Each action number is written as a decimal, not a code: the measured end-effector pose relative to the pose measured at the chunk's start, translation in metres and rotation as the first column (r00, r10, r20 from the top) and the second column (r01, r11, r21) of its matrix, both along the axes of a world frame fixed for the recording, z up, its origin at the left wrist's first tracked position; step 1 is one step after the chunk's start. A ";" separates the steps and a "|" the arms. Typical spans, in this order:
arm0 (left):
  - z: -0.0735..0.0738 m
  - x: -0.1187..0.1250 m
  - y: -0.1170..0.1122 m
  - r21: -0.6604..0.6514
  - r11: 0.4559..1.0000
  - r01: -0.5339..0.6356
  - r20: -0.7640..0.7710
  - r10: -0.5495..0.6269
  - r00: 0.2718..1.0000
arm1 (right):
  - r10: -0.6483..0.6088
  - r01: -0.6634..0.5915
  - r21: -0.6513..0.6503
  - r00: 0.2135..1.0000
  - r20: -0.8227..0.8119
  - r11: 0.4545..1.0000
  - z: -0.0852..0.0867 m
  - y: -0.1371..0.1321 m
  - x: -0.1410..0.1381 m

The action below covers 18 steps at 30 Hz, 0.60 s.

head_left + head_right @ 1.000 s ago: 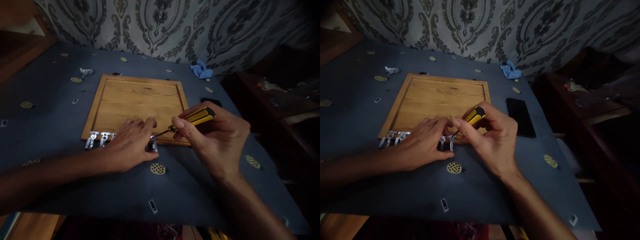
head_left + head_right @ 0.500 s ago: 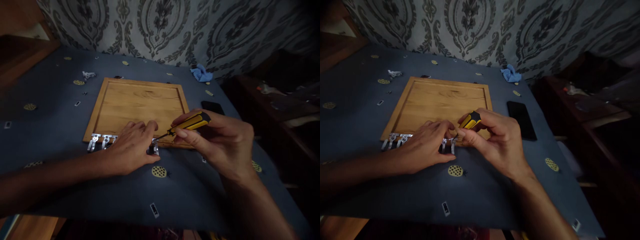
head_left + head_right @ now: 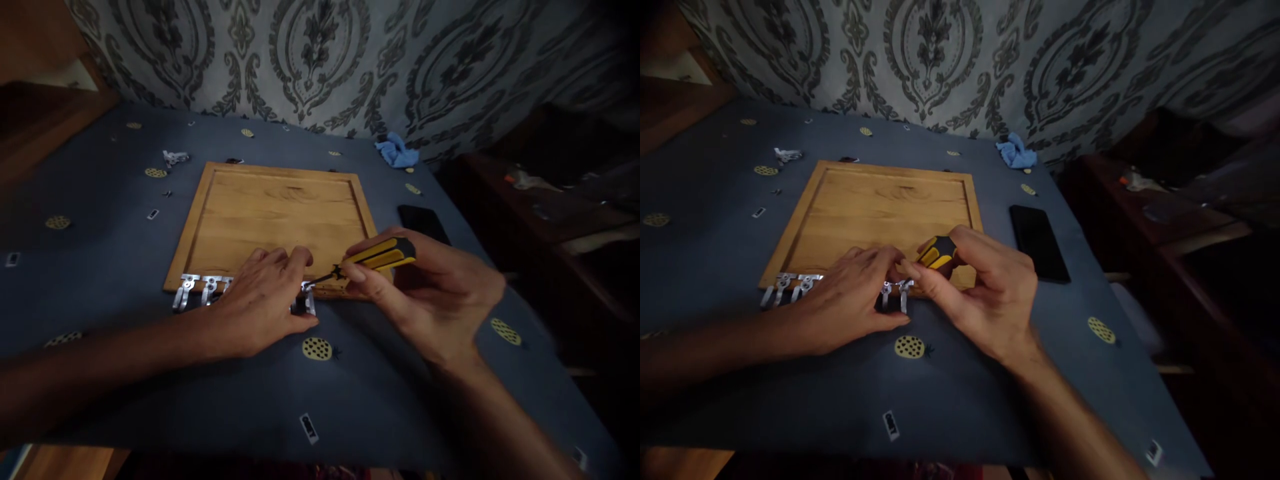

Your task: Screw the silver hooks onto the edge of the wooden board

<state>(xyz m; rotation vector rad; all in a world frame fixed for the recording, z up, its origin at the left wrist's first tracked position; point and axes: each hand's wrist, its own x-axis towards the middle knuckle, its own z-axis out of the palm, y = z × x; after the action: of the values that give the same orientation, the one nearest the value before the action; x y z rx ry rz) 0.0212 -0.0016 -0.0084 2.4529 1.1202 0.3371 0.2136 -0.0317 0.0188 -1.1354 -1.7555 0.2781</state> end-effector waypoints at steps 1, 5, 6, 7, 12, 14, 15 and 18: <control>0.000 0.000 0.000 0.000 1.000 0.002 0.011 -0.002 1.000 | -0.033 0.035 0.025 0.997 -0.067 0.999 0.000 -0.001 0.000; 0.000 -0.001 0.000 -0.021 1.000 0.012 0.017 -0.012 1.000 | -0.107 0.127 0.076 0.967 -0.231 0.989 0.002 0.001 0.002; 0.000 -0.001 0.000 -0.025 1.000 0.012 0.016 -0.011 1.000 | -0.115 0.135 0.078 0.967 -0.226 0.988 0.003 0.001 0.003; 0.000 0.000 0.000 -0.026 1.000 0.010 0.017 -0.010 1.000 | -0.116 0.135 0.078 0.971 -0.210 0.988 0.003 0.002 0.003; 0.001 0.000 -0.001 -0.014 1.000 0.004 0.003 -0.004 1.000 | -0.113 0.114 0.007 0.987 -0.114 0.993 0.003 0.001 0.000; 0.001 0.000 -0.001 -0.009 1.000 0.005 0.001 -0.005 1.000 | -0.115 0.115 -0.009 0.989 -0.091 0.993 0.002 0.000 -0.001; 0.001 0.000 -0.001 -0.006 1.000 0.003 0.001 -0.003 1.000 | -0.115 0.114 -0.014 0.990 -0.082 0.993 0.002 0.000 -0.001; 0.001 0.000 -0.001 -0.003 1.000 -0.004 0.006 0.004 1.000 | -0.095 0.093 -0.042 0.993 -0.067 0.995 -0.001 0.000 0.000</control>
<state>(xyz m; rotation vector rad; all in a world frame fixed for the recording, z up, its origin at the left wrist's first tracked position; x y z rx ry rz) 0.0212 -0.0026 -0.0078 2.4463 1.1227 0.3432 0.2134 -0.0320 0.0181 -1.2189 -1.6379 0.2918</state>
